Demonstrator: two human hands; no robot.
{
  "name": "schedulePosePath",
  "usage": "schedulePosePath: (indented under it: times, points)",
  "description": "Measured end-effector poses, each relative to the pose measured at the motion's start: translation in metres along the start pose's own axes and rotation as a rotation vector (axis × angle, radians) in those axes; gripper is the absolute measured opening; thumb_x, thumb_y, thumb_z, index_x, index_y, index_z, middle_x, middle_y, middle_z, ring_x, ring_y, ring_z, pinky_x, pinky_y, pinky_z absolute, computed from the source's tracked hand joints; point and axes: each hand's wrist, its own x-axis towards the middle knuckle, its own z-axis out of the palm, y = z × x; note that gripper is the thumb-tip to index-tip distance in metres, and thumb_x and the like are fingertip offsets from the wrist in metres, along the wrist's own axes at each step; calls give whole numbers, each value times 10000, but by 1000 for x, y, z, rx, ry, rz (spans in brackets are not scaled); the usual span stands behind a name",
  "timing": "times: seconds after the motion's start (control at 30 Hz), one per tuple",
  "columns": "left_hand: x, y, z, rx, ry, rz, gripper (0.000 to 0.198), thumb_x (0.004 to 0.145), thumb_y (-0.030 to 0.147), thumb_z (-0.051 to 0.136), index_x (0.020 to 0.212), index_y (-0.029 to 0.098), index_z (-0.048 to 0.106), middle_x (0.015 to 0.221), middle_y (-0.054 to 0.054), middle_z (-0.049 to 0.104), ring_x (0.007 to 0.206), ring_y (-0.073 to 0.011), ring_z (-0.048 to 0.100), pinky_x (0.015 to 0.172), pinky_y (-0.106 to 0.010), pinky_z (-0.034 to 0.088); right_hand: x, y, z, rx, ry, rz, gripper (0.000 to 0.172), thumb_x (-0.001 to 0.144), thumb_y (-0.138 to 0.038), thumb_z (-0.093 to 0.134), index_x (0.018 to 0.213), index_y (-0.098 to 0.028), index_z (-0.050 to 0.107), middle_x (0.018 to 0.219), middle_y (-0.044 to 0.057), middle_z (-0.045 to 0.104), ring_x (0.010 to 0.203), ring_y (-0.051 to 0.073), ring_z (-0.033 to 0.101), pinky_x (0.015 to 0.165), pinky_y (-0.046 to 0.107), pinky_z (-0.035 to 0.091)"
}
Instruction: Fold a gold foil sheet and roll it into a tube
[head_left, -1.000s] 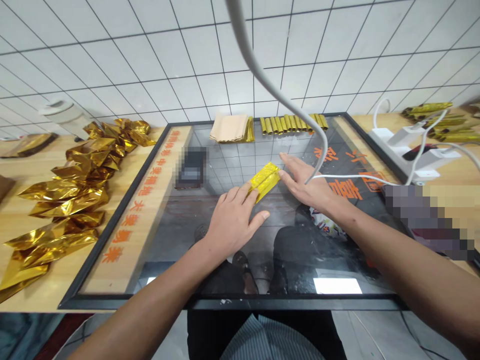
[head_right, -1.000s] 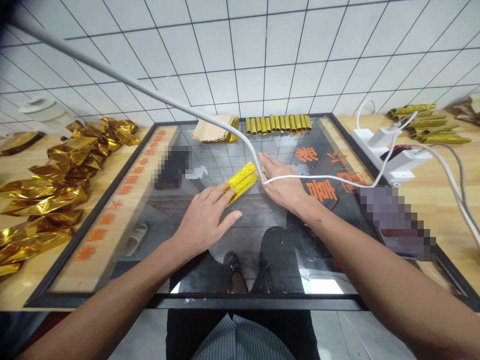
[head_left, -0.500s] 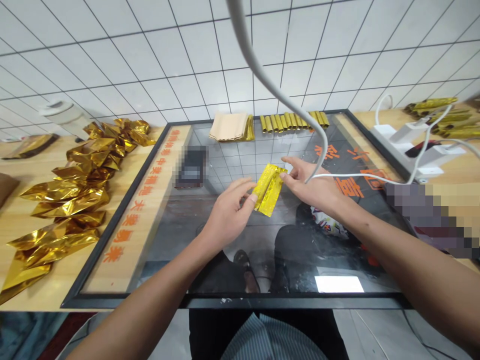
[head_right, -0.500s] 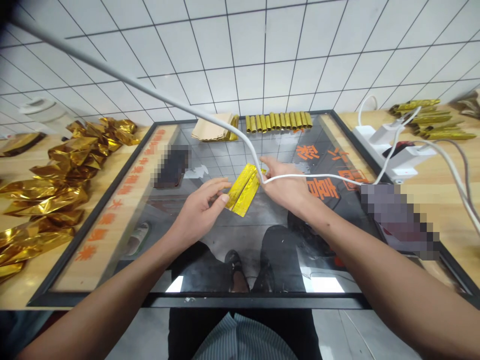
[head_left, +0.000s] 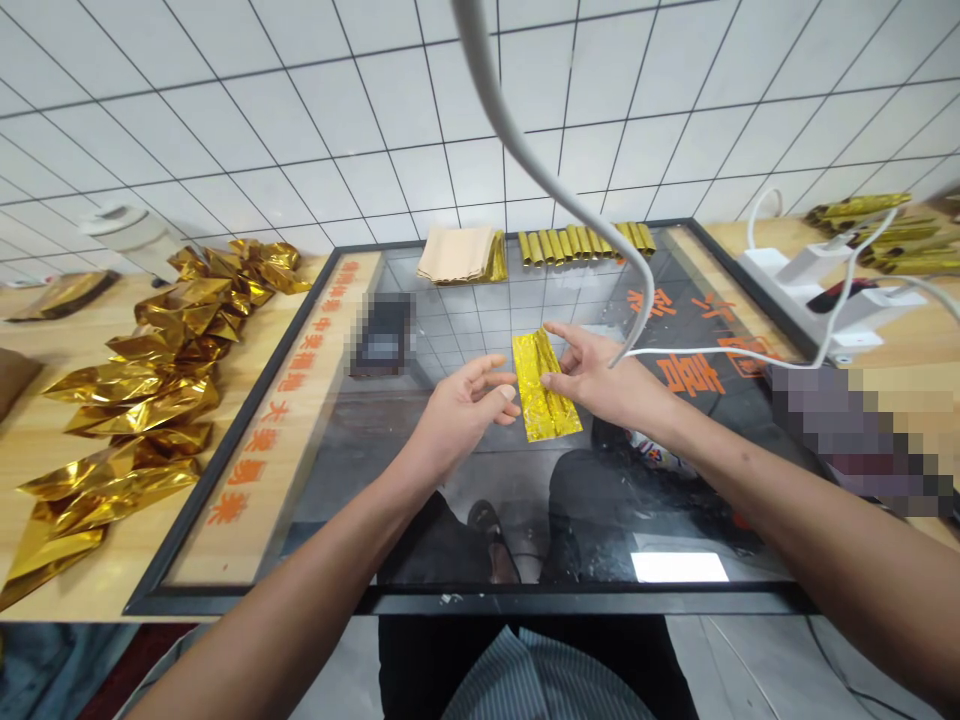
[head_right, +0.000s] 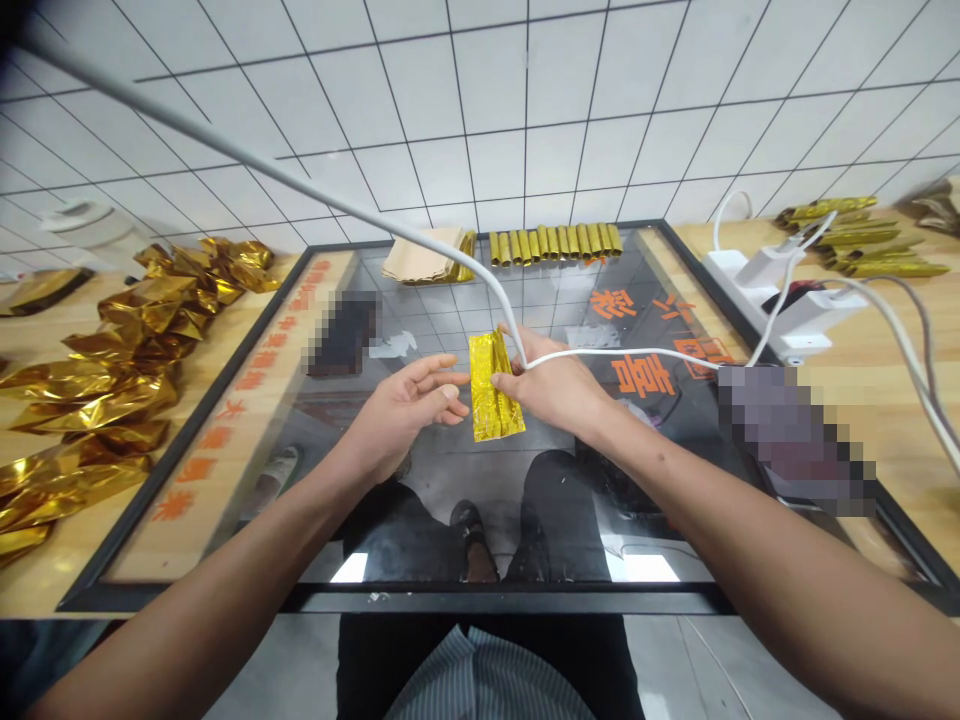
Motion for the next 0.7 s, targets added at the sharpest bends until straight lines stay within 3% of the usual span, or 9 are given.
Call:
schedulePosePath:
  times: [0.2,0.3,0.4,0.57,0.7]
  points:
    - [2,3,1,-76,108,5,658,817,351,875,1386,167,600,921,-24,759,701,-119,697,647,-241,554,-1,-9,10,483,-35,28,850,807,-357,836,1593,-225,538,824,-25,674,694,182,618,676,361,551]
    - [3,3,-1,-88,80,-3,480,782,451,902,1096,152,696,739,3,717,594,-104,647,534,-200,471,-3,-15,11,633,-74,53,868,778,-354,881,1571,-217,555,773,-58,635,687,167,621,721,357,568]
    - [3,2,-2,-67,52,-4,411,766,509,904,830,161,695,583,19,644,485,-84,570,457,-187,386,-8,-22,11,683,-122,94,851,773,-353,896,1552,-238,575,808,-46,687,741,183,677,785,377,597]
    - [1,2,1,-111,79,1,407,736,493,923,773,171,676,541,41,602,439,-61,503,432,-177,337,-15,-30,15,748,-280,121,785,775,-316,890,1503,-260,601,1117,40,802,934,232,749,870,413,618]
    - [1,0,2,-134,75,13,379,744,454,930,818,173,687,566,53,598,452,-54,497,436,-172,344,-16,-34,18,733,-312,94,526,761,-282,876,1255,-227,704,1023,16,796,857,205,728,799,366,600]
